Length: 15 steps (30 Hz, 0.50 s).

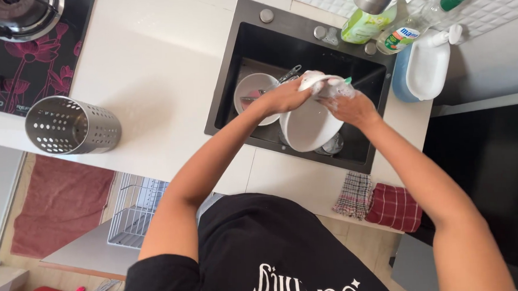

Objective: The person is washing dishes in the kitchen sink.

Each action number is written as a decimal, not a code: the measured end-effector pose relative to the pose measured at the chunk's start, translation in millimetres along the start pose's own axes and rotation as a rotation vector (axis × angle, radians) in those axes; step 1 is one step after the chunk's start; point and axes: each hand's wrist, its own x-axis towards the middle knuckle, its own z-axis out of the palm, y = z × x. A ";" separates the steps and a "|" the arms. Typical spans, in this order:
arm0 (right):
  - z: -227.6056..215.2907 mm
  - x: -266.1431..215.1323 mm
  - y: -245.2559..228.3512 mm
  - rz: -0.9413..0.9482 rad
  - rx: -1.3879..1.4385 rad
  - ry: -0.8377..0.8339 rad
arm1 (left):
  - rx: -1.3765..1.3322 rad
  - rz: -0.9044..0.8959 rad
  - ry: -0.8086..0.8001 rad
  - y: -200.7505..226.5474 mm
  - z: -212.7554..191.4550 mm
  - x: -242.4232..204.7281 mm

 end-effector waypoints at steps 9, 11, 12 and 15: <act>-31.8 13.8 -61.0 0.461 0.591 -0.318 | -0.538 0.026 0.369 -55.4 28.0 33.2; 12.4 -3.5 -68.0 0.698 1.162 -0.558 | -0.543 0.021 0.415 -68.9 43.8 34.4; 21.7 -8.8 -62.7 0.583 1.184 -0.550 | -0.710 -0.065 0.357 -60.4 44.4 26.5; -48.8 10.8 -45.7 0.363 0.903 -0.626 | -0.717 -0.171 0.315 -95.1 70.1 40.3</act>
